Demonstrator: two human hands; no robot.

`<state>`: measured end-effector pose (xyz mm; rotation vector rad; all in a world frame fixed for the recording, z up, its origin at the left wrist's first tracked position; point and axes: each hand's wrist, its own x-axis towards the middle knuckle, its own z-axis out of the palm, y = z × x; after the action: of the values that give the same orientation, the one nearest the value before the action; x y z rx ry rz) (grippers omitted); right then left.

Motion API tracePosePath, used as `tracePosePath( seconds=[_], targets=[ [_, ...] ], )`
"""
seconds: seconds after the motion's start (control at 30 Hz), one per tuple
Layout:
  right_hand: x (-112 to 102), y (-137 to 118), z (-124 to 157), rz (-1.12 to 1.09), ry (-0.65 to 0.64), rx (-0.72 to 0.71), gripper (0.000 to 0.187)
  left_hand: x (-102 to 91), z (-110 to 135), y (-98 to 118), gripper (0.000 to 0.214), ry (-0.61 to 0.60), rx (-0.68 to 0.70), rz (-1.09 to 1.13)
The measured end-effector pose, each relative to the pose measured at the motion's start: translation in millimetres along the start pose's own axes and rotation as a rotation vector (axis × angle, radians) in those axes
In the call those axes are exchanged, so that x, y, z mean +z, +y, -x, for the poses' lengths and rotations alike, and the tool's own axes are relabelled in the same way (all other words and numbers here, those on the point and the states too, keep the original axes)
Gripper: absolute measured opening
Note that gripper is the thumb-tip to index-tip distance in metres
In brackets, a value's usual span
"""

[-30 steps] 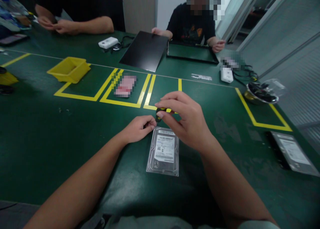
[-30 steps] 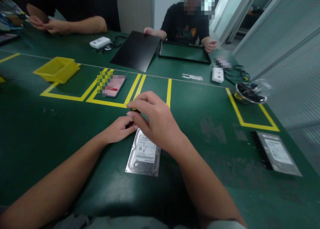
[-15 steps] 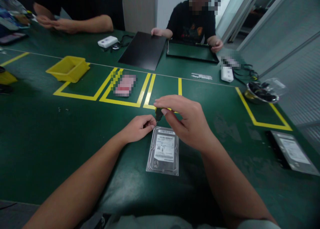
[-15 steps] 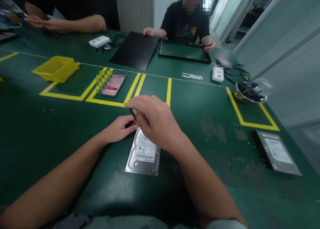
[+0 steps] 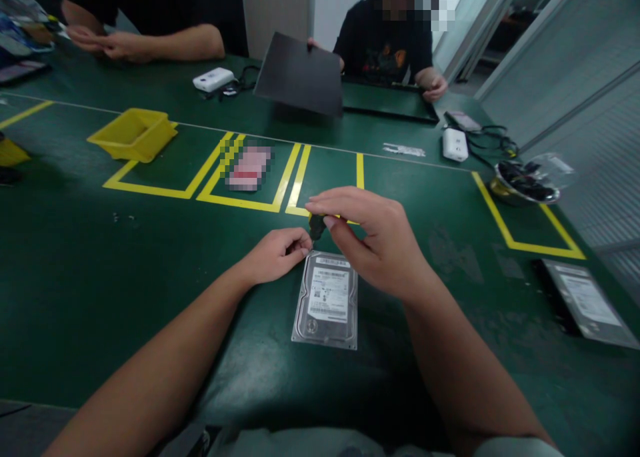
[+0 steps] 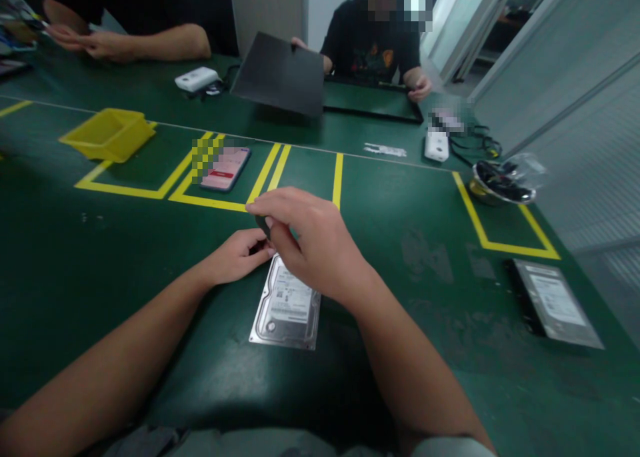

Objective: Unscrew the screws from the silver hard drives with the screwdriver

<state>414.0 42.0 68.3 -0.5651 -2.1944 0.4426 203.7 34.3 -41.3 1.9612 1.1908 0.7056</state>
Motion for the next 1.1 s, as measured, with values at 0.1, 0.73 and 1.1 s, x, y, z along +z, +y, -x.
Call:
tracePosePath(
  seconds=[0.1,0.73,1.1],
  targets=[
    [-0.3,-0.3,-0.4,-0.011,-0.01,-0.005,0.029,0.4,0.3,-1.0,0.005,0.007,0.008,-0.014],
    [5.0,-1.1,-0.7,-0.052,-0.05,0.012,0.024,3.6,0.0,-4.8,0.005,0.031,0.023,-0.068],
    [3.5,-0.2,-0.3,-0.032,-0.034,0.023,0.023,0.2,0.1,-2.5,0.007,0.002,0.042,-0.087]
  ],
)
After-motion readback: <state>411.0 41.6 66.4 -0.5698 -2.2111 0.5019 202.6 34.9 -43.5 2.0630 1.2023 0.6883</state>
